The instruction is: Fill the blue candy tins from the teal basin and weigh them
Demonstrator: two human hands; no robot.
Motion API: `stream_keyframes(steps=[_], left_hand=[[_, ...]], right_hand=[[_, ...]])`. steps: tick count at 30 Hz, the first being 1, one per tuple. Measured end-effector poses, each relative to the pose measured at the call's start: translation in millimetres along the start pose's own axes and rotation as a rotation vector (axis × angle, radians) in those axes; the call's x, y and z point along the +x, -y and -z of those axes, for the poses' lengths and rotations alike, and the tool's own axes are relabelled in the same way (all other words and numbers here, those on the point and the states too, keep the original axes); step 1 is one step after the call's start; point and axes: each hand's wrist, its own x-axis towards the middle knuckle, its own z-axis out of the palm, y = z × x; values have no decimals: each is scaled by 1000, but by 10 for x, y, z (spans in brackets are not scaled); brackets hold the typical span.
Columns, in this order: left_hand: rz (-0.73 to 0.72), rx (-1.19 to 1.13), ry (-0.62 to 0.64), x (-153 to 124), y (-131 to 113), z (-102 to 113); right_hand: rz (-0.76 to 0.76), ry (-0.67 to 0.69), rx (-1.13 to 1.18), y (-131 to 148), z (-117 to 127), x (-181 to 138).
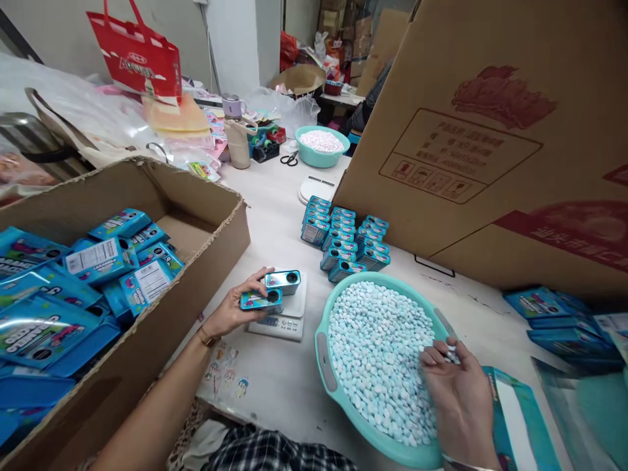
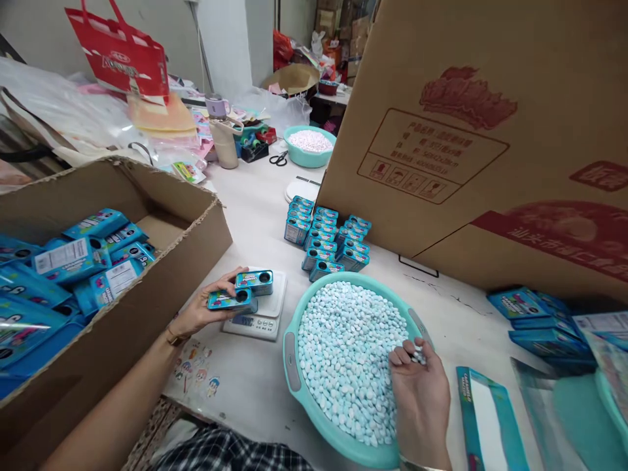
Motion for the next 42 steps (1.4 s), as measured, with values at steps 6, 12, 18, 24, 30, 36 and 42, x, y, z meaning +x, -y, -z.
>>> stream_keyframes(steps=[6, 12, 18, 24, 30, 36, 42], left_hand=[[6, 32, -137, -752, -146, 74], [72, -48, 12, -1137, 5, -488], [42, -156, 180, -890, 142, -998], [119, -58, 211, -918, 151, -794], [-50, 314, -295, -448, -148, -293], [-297, 755, -202, 411, -278, -183], [-247, 799, -120, 599, -163, -250]], right_hand=[[540, 261, -1183, -168, 10, 67], [727, 460, -1657, -444, -59, -99], [528, 533, -1520, -413, -38, -108], [91, 186, -899, -136, 34, -38], [-380, 185, 154, 35, -179, -55], [-410, 423, 274, -116, -1068, -194], [-306, 453, 260, -530, -2234, -412]])
